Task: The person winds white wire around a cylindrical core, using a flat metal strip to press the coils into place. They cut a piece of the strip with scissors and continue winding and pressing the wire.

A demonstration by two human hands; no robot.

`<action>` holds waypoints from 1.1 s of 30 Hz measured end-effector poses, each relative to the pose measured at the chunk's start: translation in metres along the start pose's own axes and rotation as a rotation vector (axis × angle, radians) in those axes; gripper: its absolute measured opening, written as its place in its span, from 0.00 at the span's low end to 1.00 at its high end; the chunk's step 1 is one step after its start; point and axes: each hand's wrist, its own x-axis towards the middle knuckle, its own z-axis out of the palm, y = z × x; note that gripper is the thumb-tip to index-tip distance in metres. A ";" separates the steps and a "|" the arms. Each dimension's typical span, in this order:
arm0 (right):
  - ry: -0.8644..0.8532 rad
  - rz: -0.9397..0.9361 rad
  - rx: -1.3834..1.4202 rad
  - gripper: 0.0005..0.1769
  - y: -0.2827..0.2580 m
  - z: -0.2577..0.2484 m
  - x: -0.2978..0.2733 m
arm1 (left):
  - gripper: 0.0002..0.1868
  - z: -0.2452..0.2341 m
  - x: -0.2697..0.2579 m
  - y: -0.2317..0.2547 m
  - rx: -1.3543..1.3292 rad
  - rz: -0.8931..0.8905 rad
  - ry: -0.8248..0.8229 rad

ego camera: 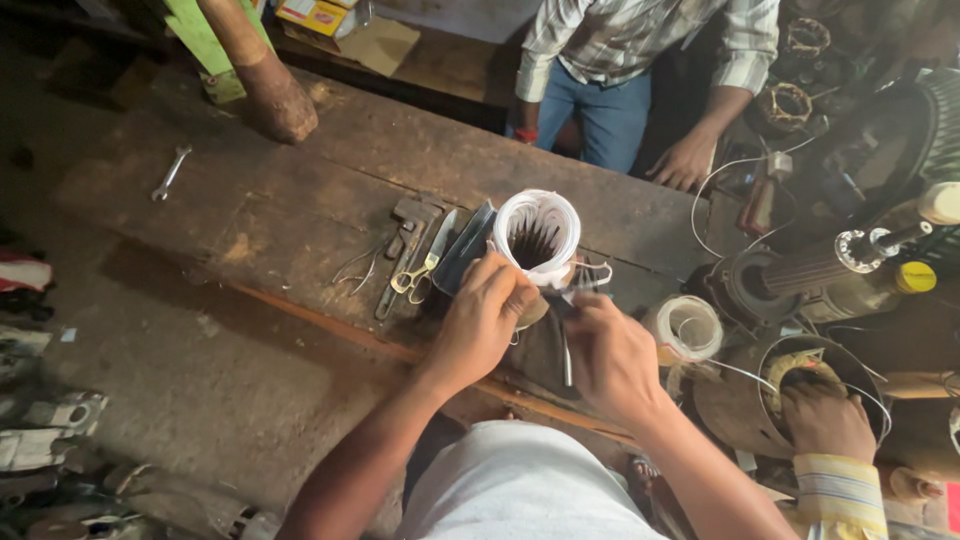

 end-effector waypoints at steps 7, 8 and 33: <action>-0.089 0.626 0.969 0.09 -0.021 -0.036 0.019 | 0.17 -0.013 0.005 -0.002 -0.035 -0.074 -0.117; -0.128 0.634 0.972 0.09 -0.020 -0.035 0.021 | 0.18 -0.014 0.006 -0.002 -0.035 -0.032 -0.080; 0.037 0.455 0.755 0.13 -0.027 -0.025 0.006 | 0.15 -0.021 0.001 0.003 -0.044 -0.144 -0.113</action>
